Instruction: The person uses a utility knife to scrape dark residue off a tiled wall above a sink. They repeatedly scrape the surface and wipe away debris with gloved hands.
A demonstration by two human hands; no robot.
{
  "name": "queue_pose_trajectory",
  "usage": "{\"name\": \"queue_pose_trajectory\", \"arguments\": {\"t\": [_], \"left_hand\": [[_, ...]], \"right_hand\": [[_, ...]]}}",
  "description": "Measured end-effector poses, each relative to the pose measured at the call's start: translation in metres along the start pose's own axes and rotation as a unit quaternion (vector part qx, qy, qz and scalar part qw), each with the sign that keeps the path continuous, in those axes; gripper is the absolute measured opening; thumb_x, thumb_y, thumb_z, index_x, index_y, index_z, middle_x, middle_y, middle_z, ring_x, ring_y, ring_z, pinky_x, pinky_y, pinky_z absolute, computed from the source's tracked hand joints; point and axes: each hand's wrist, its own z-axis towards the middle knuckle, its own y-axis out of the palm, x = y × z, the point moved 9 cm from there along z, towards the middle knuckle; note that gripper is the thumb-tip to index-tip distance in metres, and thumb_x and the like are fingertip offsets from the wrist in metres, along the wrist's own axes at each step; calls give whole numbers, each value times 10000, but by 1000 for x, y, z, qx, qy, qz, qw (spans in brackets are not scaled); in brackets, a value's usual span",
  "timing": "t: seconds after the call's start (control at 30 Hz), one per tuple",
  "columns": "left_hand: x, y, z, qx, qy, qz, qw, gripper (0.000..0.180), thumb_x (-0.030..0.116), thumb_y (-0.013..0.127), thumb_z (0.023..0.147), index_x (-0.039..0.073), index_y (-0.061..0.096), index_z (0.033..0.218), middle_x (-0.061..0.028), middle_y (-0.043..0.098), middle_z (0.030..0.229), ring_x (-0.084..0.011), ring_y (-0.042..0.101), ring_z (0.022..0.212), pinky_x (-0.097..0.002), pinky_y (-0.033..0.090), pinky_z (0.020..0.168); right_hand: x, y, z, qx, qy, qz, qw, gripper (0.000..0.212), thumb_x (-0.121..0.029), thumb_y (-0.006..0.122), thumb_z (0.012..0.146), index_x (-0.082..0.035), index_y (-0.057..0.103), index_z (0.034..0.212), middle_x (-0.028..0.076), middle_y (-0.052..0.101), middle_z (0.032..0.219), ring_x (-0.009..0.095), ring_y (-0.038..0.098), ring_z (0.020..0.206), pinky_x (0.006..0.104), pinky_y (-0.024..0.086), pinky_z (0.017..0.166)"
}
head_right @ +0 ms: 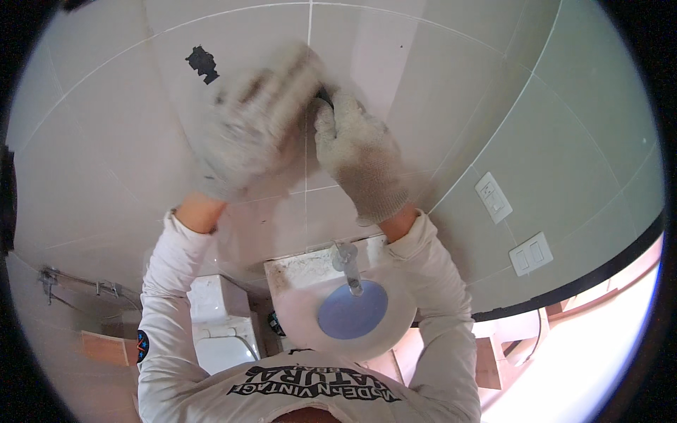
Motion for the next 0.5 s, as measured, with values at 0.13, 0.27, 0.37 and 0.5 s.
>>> {"name": "queue_pose_trajectory", "arguments": {"t": [0.13, 0.27, 0.37, 0.5], "left_hand": [[-91, -51, 5, 76, -96, 143, 982, 454, 347, 706, 921, 233, 648, 1357, -39, 571, 1501, -281, 589, 1238, -421, 442, 1023], [-135, -98, -10, 146, -62, 198, 967, 452, 378, 697, 940, 186, 654, 1346, -72, 602, 1457, -315, 590, 1254, -462, 424, 1079], [-140, -94, -19, 160, -49, 228, 959, 458, 367, 683, 948, 174, 644, 1361, -89, 603, 1451, -316, 584, 1266, -462, 417, 1091], [-140, -93, -17, 155, -72, 238, 956, 450, 343, 659, 964, 167, 631, 1378, -95, 594, 1461, -322, 570, 1288, -460, 410, 1102]], "right_hand": [[13, 21, -18, 41, 196, 86, 976, 220, -264, 618, 1019, -54, 623, 955, 193, 655, 766, 409, 678, 687, 490, 540, 583], [-10, 19, -14, 62, 216, 49, 973, 255, -317, 599, 1037, -72, 620, 968, 150, 656, 692, 347, 679, 592, 439, 528, 551], [-35, 25, -17, 14, 148, -66, 987, 271, -337, 593, 1043, -82, 620, 956, 137, 655, 665, 333, 670, 555, 423, 521, 545], [-40, 12, -10, 55, 114, -5, 992, 280, -315, 610, 1031, -65, 603, 906, 150, 659, 687, 358, 678, 587, 439, 527, 551]]}}
